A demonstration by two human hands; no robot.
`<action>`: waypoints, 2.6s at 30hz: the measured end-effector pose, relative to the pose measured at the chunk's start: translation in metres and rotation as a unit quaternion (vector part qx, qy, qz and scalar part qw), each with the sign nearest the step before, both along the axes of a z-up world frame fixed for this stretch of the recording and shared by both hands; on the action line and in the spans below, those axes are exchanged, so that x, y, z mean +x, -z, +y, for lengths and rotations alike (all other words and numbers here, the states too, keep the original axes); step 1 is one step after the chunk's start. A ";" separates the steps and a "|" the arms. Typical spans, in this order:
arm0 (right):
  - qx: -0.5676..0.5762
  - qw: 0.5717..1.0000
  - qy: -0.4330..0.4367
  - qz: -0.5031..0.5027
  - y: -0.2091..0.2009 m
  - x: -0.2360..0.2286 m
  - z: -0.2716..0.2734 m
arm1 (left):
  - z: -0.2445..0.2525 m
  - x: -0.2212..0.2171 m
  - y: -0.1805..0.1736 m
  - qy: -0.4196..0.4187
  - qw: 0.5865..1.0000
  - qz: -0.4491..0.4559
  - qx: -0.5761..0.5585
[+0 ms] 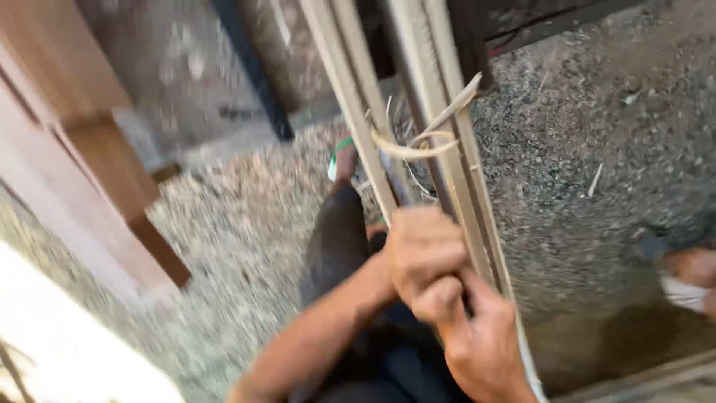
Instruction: Chisel out slots in wooden furniture components using a chisel and hammer.
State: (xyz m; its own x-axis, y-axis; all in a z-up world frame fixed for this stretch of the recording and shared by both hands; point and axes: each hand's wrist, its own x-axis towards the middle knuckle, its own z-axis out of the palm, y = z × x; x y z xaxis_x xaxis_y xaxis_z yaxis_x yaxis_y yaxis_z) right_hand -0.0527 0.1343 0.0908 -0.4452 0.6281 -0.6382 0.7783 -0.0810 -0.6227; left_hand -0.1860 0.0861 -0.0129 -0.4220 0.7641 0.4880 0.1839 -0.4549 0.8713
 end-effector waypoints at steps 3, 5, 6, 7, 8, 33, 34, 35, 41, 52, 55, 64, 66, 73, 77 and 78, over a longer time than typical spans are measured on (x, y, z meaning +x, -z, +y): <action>0.051 0.989 -0.094 0.106 0.032 0.012 -0.002 | -0.002 0.004 0.014 0.021 0.999 0.029 -0.021; 0.028 0.999 -0.029 0.003 0.033 0.014 -0.018 | 0.009 -0.019 0.028 -0.002 1.000 0.027 0.013; 0.028 0.999 -0.033 0.005 0.027 0.005 -0.010 | 0.008 -0.014 0.024 -0.006 0.999 0.029 0.013; 0.004 0.999 -0.035 -0.010 0.020 -0.006 -0.002 | 0.009 -0.010 0.018 -0.020 1.000 0.006 0.017; -0.012 0.999 -0.029 -0.016 0.019 -0.025 0.005 | 0.012 -0.016 0.018 -0.025 0.999 -0.008 0.028; 0.125 0.980 -0.113 0.104 0.015 -0.041 0.007 | 0.011 -0.038 0.021 0.023 1.000 -0.007 0.020; 0.003 0.998 -0.058 -0.031 0.015 -0.059 0.015 | 0.019 -0.054 0.017 -0.003 1.000 0.002 0.026; -0.118 0.979 -0.002 -0.166 0.014 -0.078 0.025 | 0.028 -0.071 0.011 -0.029 0.999 0.010 0.031; 0.105 0.978 -0.092 0.153 0.021 -0.086 0.022 | 0.041 -0.100 0.042 -0.006 0.998 0.039 0.051; -0.032 0.986 0.093 0.132 -0.016 -0.088 0.007 | 0.004 -0.253 0.029 -0.361 0.930 0.062 -0.024; -0.055 0.963 0.228 0.132 -0.011 -0.063 0.016 | 0.008 -0.222 0.023 -0.239 0.925 0.224 -0.191; -0.074 0.956 0.278 0.053 -0.024 0.046 -0.018 | 0.043 -0.238 0.018 0.160 0.870 0.348 -0.312; -0.091 0.963 0.243 0.075 -0.026 0.064 -0.031 | 0.048 -0.246 0.020 0.225 0.856 0.273 -0.376; -0.203 0.930 0.302 -0.049 -0.017 0.127 -0.068 | 0.009 -0.193 0.046 -0.187 0.861 0.447 -0.157; -0.168 0.933 0.319 0.022 -0.008 0.176 -0.071 | -0.036 -0.089 0.043 0.024 0.911 0.372 -0.174; -0.168 0.931 0.324 0.030 -0.007 0.188 -0.072 | -0.040 -0.078 0.034 0.029 0.909 0.380 -0.170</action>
State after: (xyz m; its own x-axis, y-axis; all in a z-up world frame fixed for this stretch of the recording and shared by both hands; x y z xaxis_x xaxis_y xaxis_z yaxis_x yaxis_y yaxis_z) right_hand 0.1349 0.0628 0.0977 -0.0844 0.5462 -0.8334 0.4628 -0.7192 -0.5182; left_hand -0.2645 0.0459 -0.0465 -0.0168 0.9352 0.3536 0.7754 -0.2111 0.5951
